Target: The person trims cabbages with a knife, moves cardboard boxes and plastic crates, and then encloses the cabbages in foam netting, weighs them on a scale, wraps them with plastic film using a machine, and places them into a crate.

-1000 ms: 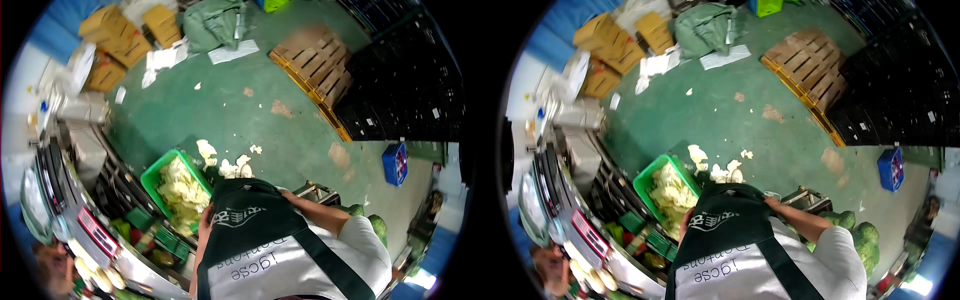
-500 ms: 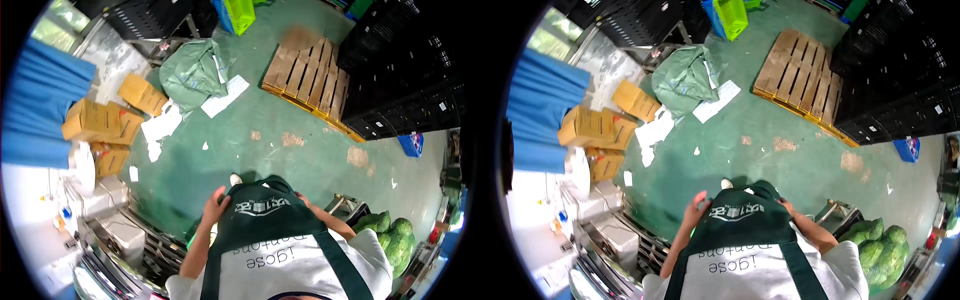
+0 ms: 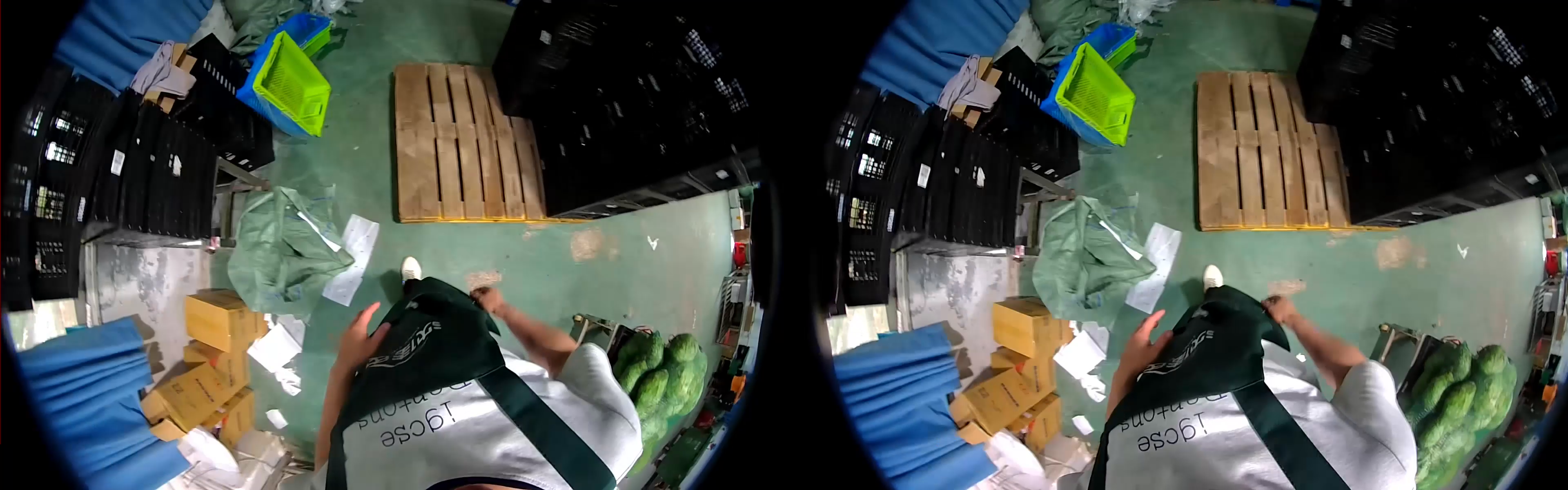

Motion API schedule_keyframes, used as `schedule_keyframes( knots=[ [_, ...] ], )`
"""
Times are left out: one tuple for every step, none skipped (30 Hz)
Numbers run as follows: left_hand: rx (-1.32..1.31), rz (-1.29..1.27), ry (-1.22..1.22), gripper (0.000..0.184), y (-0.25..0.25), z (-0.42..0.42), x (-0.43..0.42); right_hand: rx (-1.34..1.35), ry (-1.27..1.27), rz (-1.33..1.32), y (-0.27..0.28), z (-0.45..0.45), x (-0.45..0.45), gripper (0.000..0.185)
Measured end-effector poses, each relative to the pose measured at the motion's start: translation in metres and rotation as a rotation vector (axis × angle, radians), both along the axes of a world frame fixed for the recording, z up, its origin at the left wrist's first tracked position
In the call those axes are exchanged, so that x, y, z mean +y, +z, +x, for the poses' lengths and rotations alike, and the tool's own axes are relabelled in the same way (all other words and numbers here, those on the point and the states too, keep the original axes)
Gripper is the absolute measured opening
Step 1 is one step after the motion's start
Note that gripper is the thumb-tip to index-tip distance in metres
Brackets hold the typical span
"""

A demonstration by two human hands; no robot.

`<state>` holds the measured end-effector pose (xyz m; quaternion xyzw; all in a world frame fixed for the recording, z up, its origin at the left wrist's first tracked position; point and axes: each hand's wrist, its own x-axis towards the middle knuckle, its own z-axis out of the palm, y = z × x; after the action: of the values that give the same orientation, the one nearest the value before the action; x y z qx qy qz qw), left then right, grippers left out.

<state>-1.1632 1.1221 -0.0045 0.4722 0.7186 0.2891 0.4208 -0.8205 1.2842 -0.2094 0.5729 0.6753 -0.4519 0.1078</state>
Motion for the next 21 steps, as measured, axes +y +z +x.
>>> schedule_keyframes(
  knots=[
    [-0.029, -0.025, -0.001, 0.052, 0.006, -0.020, 0.019, -0.039, 0.034, -0.024, 0.031, -0.042, 0.040, 0.036],
    [-0.064, -0.047, 0.010, 0.051, 0.016, -0.041, 0.039, -0.080, 0.083, -0.040, 0.072, -0.090, 0.087, 0.036],
    [-0.030, -0.038, 0.047, 0.051, 0.019, -0.064, 0.055, 0.014, 0.100, 0.039, 0.057, -0.125, 0.125, 0.038],
    [0.003, -0.027, 0.081, 0.051, 0.022, -0.087, 0.069, 0.111, 0.112, 0.119, 0.045, -0.159, 0.161, 0.040],
    [0.075, -0.020, 0.130, 0.051, 0.029, -0.112, 0.086, 0.169, 0.142, 0.128, 0.051, -0.202, 0.200, 0.040],
    [0.140, -0.047, 0.179, 0.050, 0.031, -0.137, 0.103, 0.227, 0.165, 0.133, 0.065, -0.251, 0.234, 0.041],
    [0.136, -0.051, 0.225, 0.050, 0.025, -0.165, 0.116, 0.336, 0.098, 0.052, 0.083, -0.298, 0.263, 0.038],
    [0.131, -0.056, 0.269, 0.049, 0.019, -0.193, 0.132, 0.440, 0.027, -0.033, 0.097, -0.346, 0.289, 0.035],
    [0.133, -0.058, 0.351, 0.049, 0.036, -0.243, 0.182, 0.526, -0.003, -0.093, 0.099, -0.425, 0.338, 0.033],
    [0.181, -0.030, 0.336, 0.048, 0.025, -0.276, 0.201, 0.607, -0.056, -0.141, 0.101, -0.473, 0.359, 0.031],
    [0.157, -0.045, 0.382, 0.046, 0.016, -0.310, 0.225, 0.660, -0.100, -0.236, 0.100, -0.511, 0.376, 0.028],
    [0.134, -0.049, 0.427, 0.044, 0.006, -0.346, 0.257, 0.717, -0.142, -0.320, 0.111, -0.549, 0.398, 0.025],
    [0.140, 0.001, 0.440, 0.043, -0.010, -0.386, 0.292, 0.700, -0.238, -0.418, 0.121, -0.582, 0.416, 0.021],
    [0.146, 0.048, 0.448, 0.042, -0.026, -0.429, 0.330, 0.702, -0.070, -0.451, 0.085, -0.611, 0.446, 0.027],
    [0.150, 0.099, 0.459, 0.040, -0.035, -0.469, 0.374, 0.705, -0.109, -0.447, 0.062, -0.639, 0.467, 0.026],
    [0.090, 0.152, 0.495, 0.038, -0.043, -0.506, 0.422, 0.702, -0.136, -0.443, 0.048, -0.668, 0.492, 0.026],
    [0.095, 0.245, 0.489, 0.038, -0.082, -0.552, 0.462, 0.645, -0.132, -0.414, 0.041, -0.698, 0.521, 0.026],
    [0.072, 0.296, 0.457, 0.036, -0.086, -0.586, 0.509, 0.585, -0.135, -0.396, 0.035, -0.722, 0.540, 0.027],
    [0.066, 0.280, 0.475, 0.034, -0.079, -0.614, 0.557, 0.562, -0.158, -0.349, 0.037, -0.750, 0.564, 0.028],
    [0.139, 0.343, 0.454, 0.034, -0.088, -0.646, 0.602, 0.535, -0.165, -0.311, 0.010, -0.781, 0.589, 0.028],
    [0.095, 0.302, 0.509, 0.033, -0.114, -0.679, 0.639, 0.569, -0.130, -0.254, 0.000, -0.809, 0.613, 0.029]
  ],
)
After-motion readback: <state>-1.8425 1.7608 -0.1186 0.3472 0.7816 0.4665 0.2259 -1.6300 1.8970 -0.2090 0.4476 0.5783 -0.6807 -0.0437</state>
